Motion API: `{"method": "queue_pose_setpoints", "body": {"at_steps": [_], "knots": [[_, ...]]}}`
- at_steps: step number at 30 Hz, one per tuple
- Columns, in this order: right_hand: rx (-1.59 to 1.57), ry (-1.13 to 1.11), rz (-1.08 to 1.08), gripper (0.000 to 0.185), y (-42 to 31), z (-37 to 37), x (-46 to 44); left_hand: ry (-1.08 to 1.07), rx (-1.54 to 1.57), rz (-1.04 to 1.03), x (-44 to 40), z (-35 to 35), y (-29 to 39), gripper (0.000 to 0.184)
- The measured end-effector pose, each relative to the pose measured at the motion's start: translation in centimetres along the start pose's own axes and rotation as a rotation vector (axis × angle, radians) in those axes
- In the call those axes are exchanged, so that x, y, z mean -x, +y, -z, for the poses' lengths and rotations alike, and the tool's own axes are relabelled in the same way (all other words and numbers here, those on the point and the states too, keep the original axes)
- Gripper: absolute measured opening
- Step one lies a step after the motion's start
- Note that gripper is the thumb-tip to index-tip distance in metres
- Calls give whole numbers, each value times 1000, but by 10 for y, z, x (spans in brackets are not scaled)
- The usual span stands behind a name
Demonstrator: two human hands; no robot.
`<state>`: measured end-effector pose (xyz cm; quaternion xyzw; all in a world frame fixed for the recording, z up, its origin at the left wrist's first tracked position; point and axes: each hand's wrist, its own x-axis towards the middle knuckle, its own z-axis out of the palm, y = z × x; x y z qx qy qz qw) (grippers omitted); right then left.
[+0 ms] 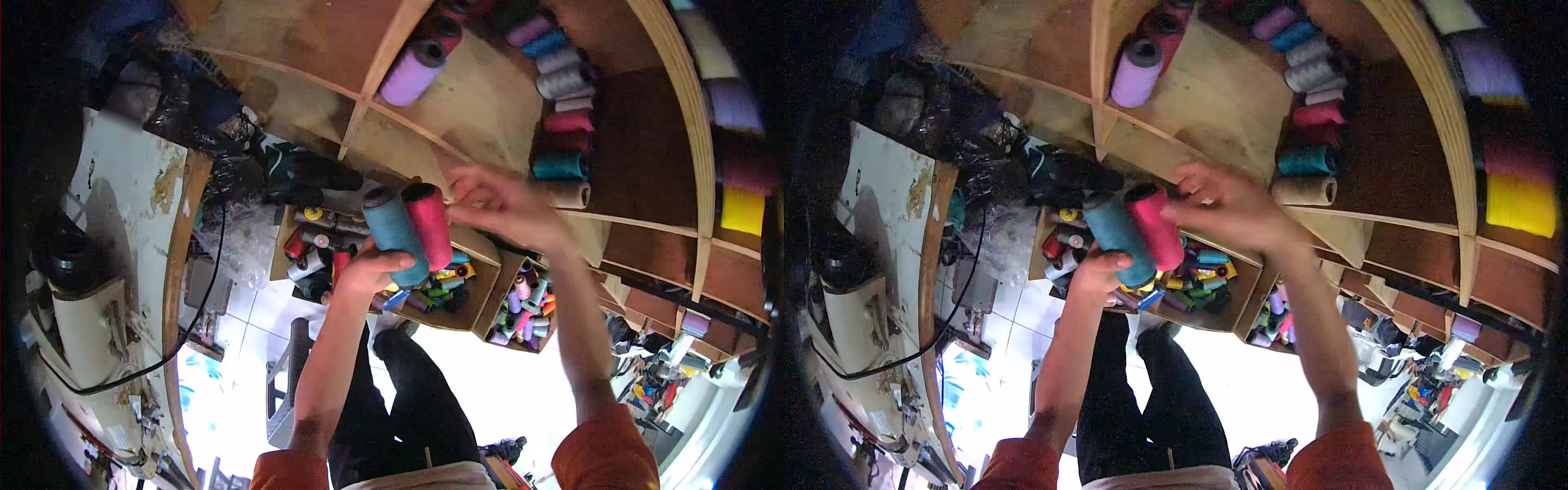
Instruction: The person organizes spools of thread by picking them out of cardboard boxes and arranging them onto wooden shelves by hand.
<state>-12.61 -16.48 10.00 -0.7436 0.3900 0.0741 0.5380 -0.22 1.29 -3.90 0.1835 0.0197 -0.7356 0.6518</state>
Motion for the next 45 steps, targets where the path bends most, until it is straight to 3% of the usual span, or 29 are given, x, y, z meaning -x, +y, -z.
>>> {"method": "queue_pose_setpoints", "body": {"at_steps": [1, 2, 4, 7, 10, 11, 15, 21, 24, 26, 28, 29, 31, 34, 37, 40, 43, 45], "knots": [[-44, 19, 40, 68, -6, -18, 11, 109, -21, -5, 9, -21, 5, 66], [-22, 26, 57, 68, -6, -26, 12, 37, -197, -57, 4, -12, 2, 69], [17, 39, 74, 67, 6, -38, 16, 117, -320, -8, 10, -20, 3, 72], [-428, 130, 87, 74, 19, -47, 24, -6, 15, -45, 11, -26, -5, 66], [-409, 106, 40, 78, 26, -49, 39, 53, 33, -62, 13, -26, -18, 63], [-84, 104, 99, 79, 24, -50, 44, 97, -1, -144, 11, -31, -27, 60], [312, 353, 119, 69, 31, -56, 60, 2, 172, -132, 1, -33, -40, 76], [-279, 76, -232, 71, 5, -32, 76, -77, 245, -145, 3, -54, -36, 74], [2, 224, -322, 64, -31, 15, 70, -177, 216, -161, 5, -54, -21, 91], [514, 575, 134, 58, -5, 56, 53, -150, 128, -166, 9, -43, -13, 81], [619, 627, 62, 65, -40, 87, 41, -103, 32, -119, 16, -29, -8, 74], [657, 658, 24, 70, -47, 99, 33, -18, -60, -116, 21, -31, -4, 60], [604, 724, -30, 78, -25, 134, 9, 23, -101, -101, 26, -17, -9, 52], [824, 896, 280, 86, 24, 190, -39, 101, -253, -105, 36, -24, -7, 41], [1187, 911, 10, 88, 66, 222, -69, 111, -394, -109, 44, -19, -10, 42], [1098, 755, -90, 107, 84, 241, -80, 83, -415, -114, 47, -19, -11, 39], [1125, 947, -95, 96, 82, 224, -81, 113, -534, -78, 44, -14, -16, 40], [1125, 889, -194, 95, 79, 222, -84, 112, -603, -81, 40, -19, -16, 43]]}}
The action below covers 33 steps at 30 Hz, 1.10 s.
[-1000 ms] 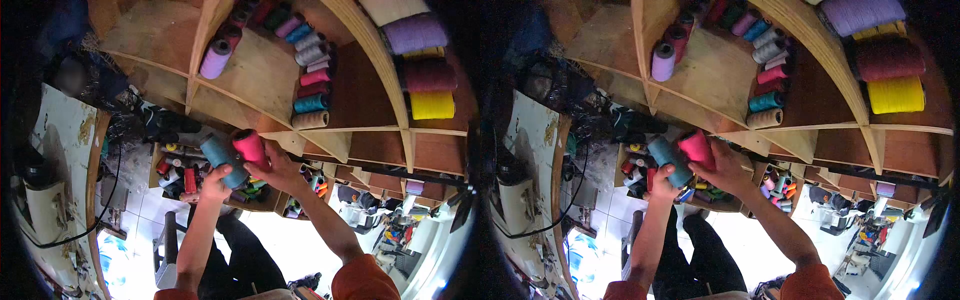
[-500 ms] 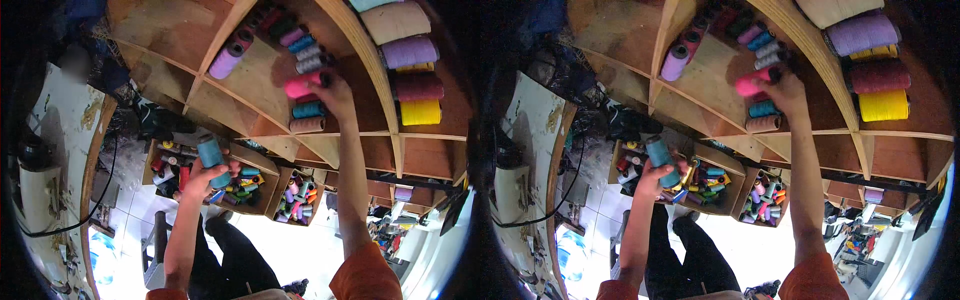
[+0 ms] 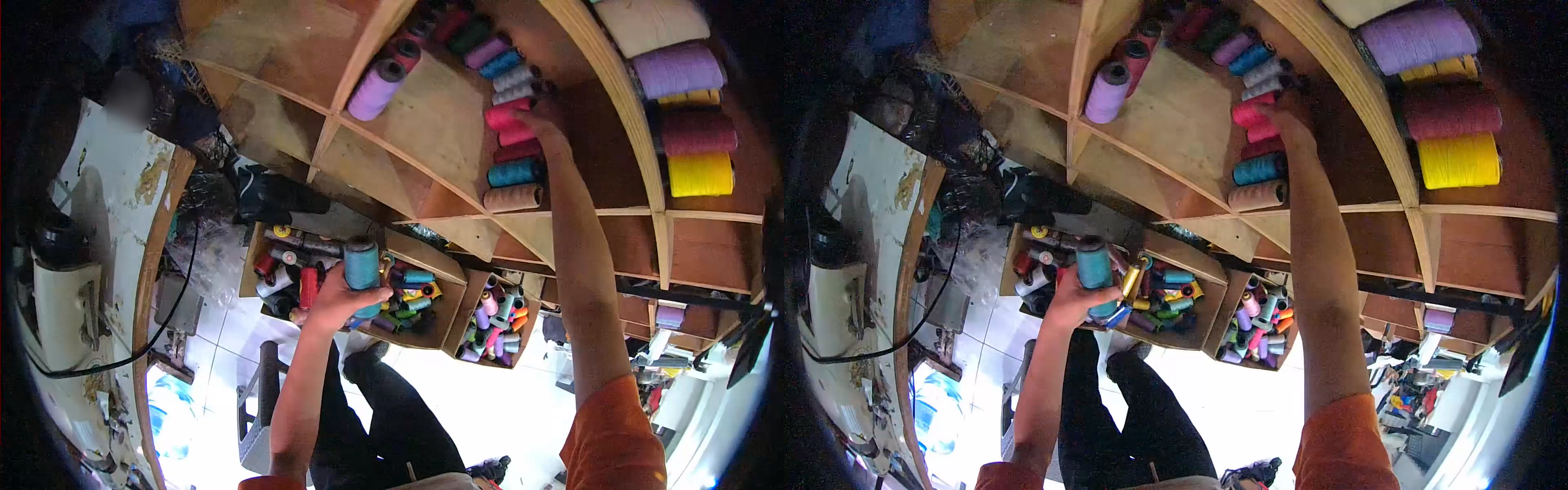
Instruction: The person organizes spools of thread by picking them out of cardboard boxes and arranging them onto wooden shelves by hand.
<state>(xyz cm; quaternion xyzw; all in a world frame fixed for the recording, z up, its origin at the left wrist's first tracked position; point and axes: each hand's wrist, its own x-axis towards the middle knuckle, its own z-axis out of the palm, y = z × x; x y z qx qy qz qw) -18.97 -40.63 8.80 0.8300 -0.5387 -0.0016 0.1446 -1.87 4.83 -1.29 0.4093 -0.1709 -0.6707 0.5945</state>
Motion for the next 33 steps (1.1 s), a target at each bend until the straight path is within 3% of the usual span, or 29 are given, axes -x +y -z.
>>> {"method": "queue_pose_setpoints", "body": {"at_steps": [1, 4, 7, 8, 9, 11, 12, 13, 16, 20, 22, 24, 29, 33], "knots": [[15, -46, -20, 95, 0, -2, 0, -1, -36, -3, -2, -3, 4, 45], [23, 341, 151, 80, -5, -6, 13, 59, 47, 54, -7, -24, 21, 53], [-242, 280, 91, 65, -34, 57, 54, 11, 133, -9, -34, -26, 12, 62], [-326, 256, 40, 49, -49, 93, 84, -10, -216, -194, -46, -33, 25, 68], [-410, 234, -10, 34, -63, 123, 120, -14, -368, -234, -58, -44, 43, 67], [-792, 332, 111, 18, -69, 147, 178, -30, -675, -312, -87, -69, 75, 66], [-804, 319, 151, 15, -64, 150, 207, 25, -800, -519, -110, -77, 78, 66], [-815, 309, 191, 14, -57, 151, 234, 77, -918, -734, -135, -84, 80, 66], [-965, 144, -21, 16, -31, 133, 304, 99, -824, -841, -201, -108, 82, 61], [-952, -106, -321, 17, 3, 104, 372, 90, -858, -758, -256, -129, 68, 60], [-996, -146, -392, 17, 15, 96, 395, 84, -904, -820, -270, -141, 62, 59], [-1028, -172, -473, 16, 23, 90, 412, 14, -843, -731, -279, -148, 56, 57], [-1028, -85, -499, 16, 32, 70, 437, -1, -775, -710, -304, -144, 38, 50], [-1139, -119, -546, 17, 32, 57, 451, 45, -893, -711, -293, -150, 41, 58]]}}
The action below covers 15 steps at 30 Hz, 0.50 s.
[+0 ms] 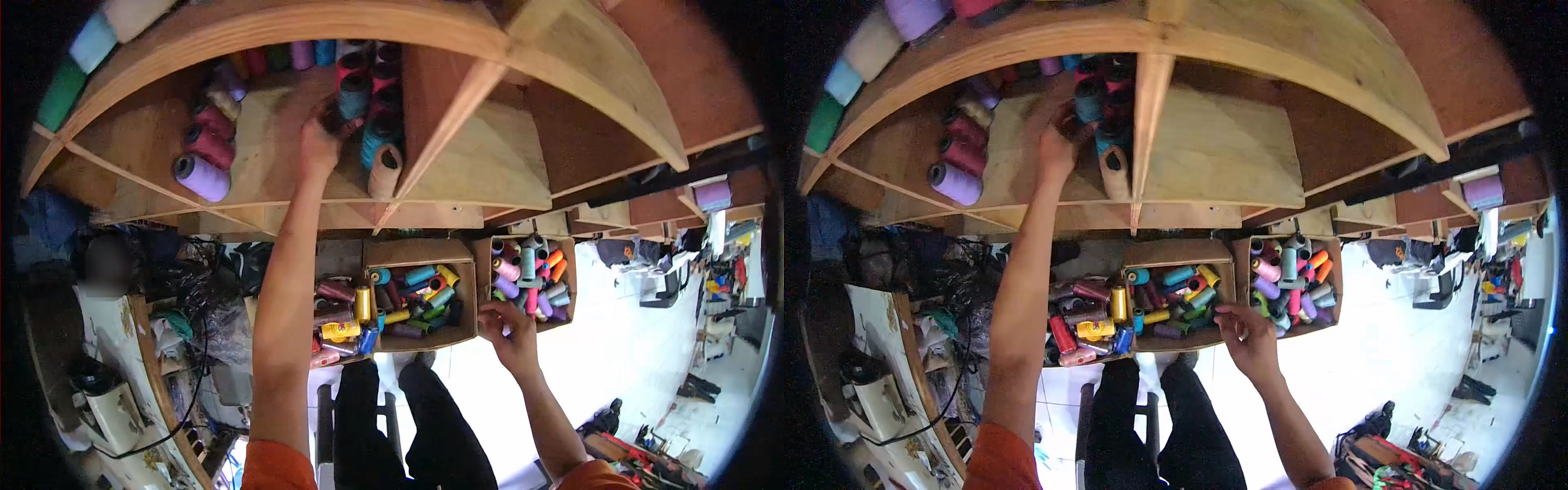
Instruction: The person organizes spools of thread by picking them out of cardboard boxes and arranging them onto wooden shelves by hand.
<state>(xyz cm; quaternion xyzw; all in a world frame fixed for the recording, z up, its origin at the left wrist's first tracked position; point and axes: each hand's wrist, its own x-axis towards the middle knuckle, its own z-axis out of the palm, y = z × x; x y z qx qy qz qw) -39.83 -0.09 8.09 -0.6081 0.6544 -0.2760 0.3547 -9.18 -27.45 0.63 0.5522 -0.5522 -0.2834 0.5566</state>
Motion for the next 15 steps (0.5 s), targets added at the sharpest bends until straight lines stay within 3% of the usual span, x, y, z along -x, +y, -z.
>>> {"method": "queue_pose_setpoints", "body": {"at_steps": [3, 5, 7, 9, 11, 13, 15], "knots": [[10, -50, -31, 15, 19, -1, 5, -64, 10, -54, 2, 3, -2, 59], [-43, -82, -87, 15, 37, -6, 10, -21, -227, -293, -4, 8, -21, 55], [-55, -133, -130, 15, 62, -6, 18, -2, -197, -3, 22, 22, 19, 48], [-36, -207, -183, 16, 95, -8, 21, 71, 91, -54, 49, 39, 14, 37], [-22, -295, -258, 18, 146, -22, 32, 358, 228, 122, 109, 43, 48, 25], [-43, -347, -294, 20, 213, -44, 45, 370, 143, 203, 183, 49, 38, 18], [105, -417, -337, 22, 261, -63, 53, 203, 22, 266, 262, 30, 44, 16]]}}
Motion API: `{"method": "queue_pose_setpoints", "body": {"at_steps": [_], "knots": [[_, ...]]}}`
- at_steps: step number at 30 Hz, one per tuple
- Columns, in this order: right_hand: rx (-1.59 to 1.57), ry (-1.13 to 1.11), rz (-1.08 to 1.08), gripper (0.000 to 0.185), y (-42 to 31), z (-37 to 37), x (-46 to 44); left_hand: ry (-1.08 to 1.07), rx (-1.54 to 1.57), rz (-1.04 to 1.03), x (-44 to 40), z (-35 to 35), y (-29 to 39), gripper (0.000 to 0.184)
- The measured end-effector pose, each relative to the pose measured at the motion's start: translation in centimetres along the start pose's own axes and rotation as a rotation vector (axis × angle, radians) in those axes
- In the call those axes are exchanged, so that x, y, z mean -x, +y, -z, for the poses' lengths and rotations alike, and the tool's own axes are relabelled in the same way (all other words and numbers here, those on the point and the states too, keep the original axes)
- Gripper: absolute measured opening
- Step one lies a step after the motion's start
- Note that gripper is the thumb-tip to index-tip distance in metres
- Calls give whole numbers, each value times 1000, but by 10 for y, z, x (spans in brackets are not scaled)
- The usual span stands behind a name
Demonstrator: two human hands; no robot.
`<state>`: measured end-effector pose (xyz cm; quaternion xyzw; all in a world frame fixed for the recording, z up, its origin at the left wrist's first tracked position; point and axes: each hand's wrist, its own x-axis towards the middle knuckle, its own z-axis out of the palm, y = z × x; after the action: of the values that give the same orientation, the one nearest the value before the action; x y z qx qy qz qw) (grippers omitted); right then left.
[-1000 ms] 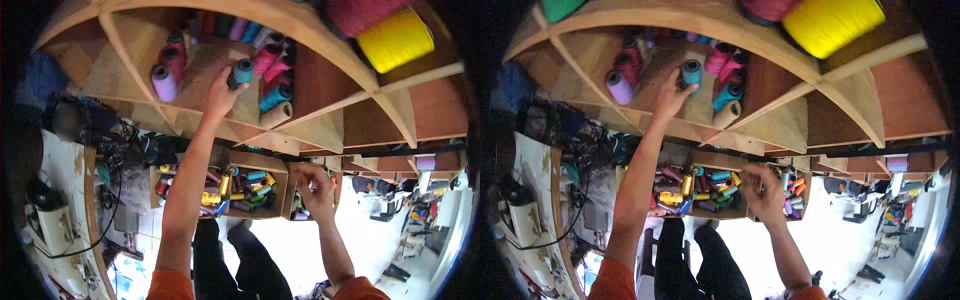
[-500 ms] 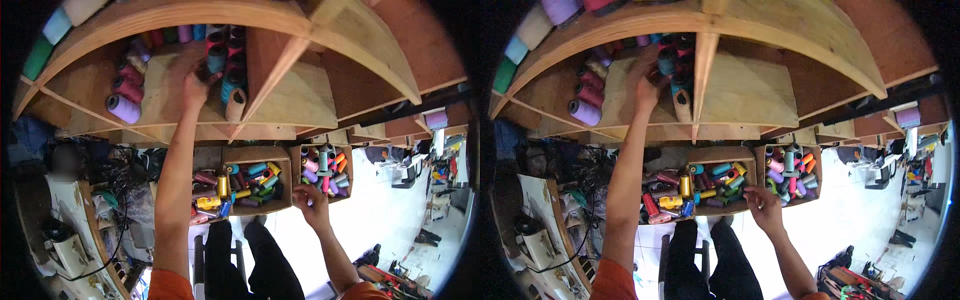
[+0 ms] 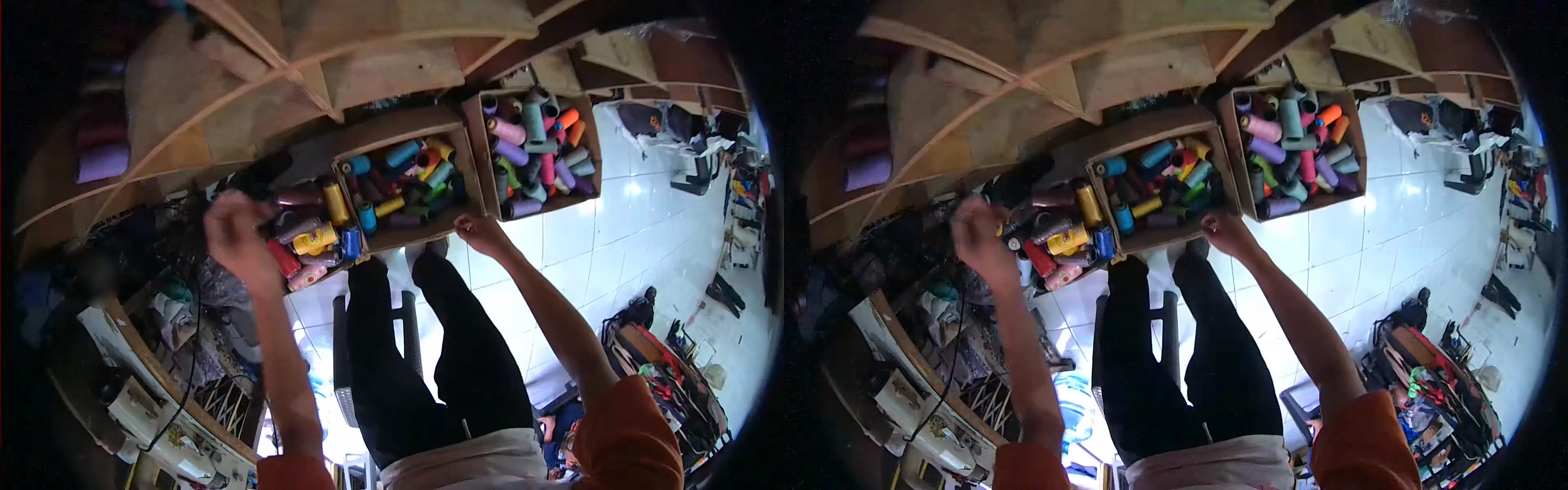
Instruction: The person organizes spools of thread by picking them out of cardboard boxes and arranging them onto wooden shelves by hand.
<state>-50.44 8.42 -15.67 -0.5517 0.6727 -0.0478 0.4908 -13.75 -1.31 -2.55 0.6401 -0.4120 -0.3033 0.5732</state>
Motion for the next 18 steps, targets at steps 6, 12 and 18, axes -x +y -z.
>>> {"method": "queue_pose_setpoints", "body": {"at_steps": [6, 12, 18], "knots": [[326, -177, -14, 34, 96, -58, -75, -561, -185, 390, 162, -72, -109, 27], [339, -68, 10, 80, 105, -130, -121, -653, -1052, 421, 179, -139, -238, 72], [530, -245, -155, 87, 111, -186, -164, -608, -1218, 57, 173, -148, -335, 89]]}}
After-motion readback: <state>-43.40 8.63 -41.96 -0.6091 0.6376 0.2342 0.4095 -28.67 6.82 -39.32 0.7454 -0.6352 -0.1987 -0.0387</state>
